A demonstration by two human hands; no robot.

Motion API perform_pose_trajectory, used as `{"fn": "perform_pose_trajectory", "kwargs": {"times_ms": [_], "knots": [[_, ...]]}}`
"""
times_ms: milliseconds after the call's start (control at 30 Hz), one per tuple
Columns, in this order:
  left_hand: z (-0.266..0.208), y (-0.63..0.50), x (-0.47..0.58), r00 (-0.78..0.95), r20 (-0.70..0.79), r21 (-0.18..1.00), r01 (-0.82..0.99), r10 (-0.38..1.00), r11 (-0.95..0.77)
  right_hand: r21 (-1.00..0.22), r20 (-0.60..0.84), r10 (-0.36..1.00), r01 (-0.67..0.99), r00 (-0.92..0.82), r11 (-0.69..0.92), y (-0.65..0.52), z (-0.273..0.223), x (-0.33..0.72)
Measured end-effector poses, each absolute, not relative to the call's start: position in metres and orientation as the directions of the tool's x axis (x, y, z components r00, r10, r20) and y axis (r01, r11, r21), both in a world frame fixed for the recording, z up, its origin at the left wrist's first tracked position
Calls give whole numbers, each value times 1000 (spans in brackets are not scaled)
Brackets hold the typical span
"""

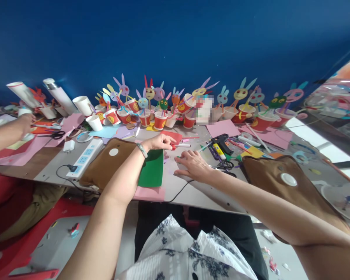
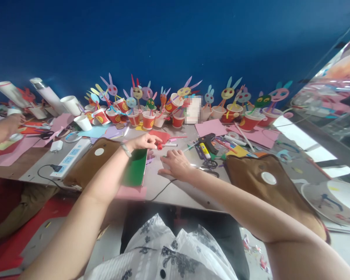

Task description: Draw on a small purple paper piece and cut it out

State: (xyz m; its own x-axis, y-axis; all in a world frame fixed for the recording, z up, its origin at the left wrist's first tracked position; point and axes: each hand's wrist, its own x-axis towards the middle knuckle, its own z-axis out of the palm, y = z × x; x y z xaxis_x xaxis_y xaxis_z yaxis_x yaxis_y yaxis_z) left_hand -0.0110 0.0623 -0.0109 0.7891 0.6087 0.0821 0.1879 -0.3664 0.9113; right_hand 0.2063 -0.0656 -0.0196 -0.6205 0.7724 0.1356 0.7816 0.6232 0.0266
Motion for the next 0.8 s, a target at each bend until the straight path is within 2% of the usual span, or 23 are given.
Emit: {"fn": "perform_pose_trajectory", "kwargs": {"times_ms": [167,367,500,600,667,800], "knots": [[-13,59,-8,785,54,935,178,617,-308,45,117,770,778,-627,627,-71,-16,227],[-14,57,-6,775,65,936,172,628,-309,-55,179,815,821,-551,568,-73,-14,244],[-16,59,-7,771,69,936,170,633,-309,0,125,742,748,-658,663,-79,-11,242],[-15,58,-8,771,44,933,195,636,-302,8,130,754,761,-644,649,-85,-8,232],[-13,57,-9,771,30,933,206,637,-294,-38,157,742,747,-652,664,-89,-8,222],[-10,55,-10,761,34,936,203,648,-287,-141,168,605,589,-778,796,-100,-16,200]]}}
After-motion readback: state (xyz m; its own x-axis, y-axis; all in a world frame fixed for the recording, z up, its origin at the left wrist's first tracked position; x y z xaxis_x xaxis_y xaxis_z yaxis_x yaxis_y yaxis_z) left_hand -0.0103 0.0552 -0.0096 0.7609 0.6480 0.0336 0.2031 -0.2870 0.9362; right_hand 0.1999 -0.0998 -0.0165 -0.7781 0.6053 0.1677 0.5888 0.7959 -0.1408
